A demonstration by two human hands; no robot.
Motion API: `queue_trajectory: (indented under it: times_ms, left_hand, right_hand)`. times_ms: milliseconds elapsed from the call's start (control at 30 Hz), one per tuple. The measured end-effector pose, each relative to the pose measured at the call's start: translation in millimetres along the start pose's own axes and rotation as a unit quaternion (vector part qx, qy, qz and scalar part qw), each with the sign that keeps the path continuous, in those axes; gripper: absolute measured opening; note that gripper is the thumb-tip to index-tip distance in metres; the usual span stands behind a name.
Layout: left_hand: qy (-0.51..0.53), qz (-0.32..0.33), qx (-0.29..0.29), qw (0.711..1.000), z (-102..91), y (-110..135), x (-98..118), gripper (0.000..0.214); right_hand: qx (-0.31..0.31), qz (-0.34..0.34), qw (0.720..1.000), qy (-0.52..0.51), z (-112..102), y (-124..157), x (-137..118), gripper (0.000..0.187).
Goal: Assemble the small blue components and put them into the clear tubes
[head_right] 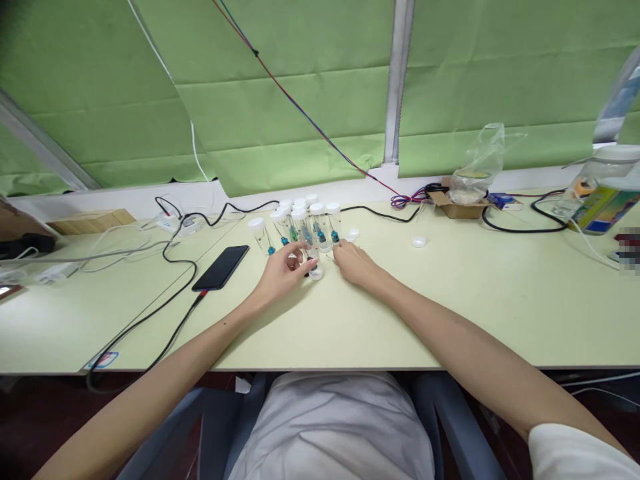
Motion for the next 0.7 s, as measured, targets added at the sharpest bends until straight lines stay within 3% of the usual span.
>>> queue_trajectory:
  times_ms: [267,500,700]
  left_hand:
    - [-0.01,-0.005,0.004,1.0,-1.3,1,5,0.037]
    - [0.023,-0.002,0.029,0.999,-3.8,3,12,0.044]
    - [-0.005,0.014,0.012,1.0,-0.6,3,5,0.044]
  right_hand:
    - [0.035,-0.015,0.999,-0.014,-4,4,-5,0.017]
    - [0.211,-0.036,0.969,-0.12,-16,8,-10,0.015]
    - [0.315,-0.091,0.93,-0.166,-24,11,-13,0.016]
Point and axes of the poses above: each hand's wrist, its own y-axis away from the middle knuckle, its own z-axis out of the palm, x = y × z, the point moved 2 cm from there along -y, towards the middle knuckle, and after that the axes turned 11 degrees about -x, right-handed, at the moved point
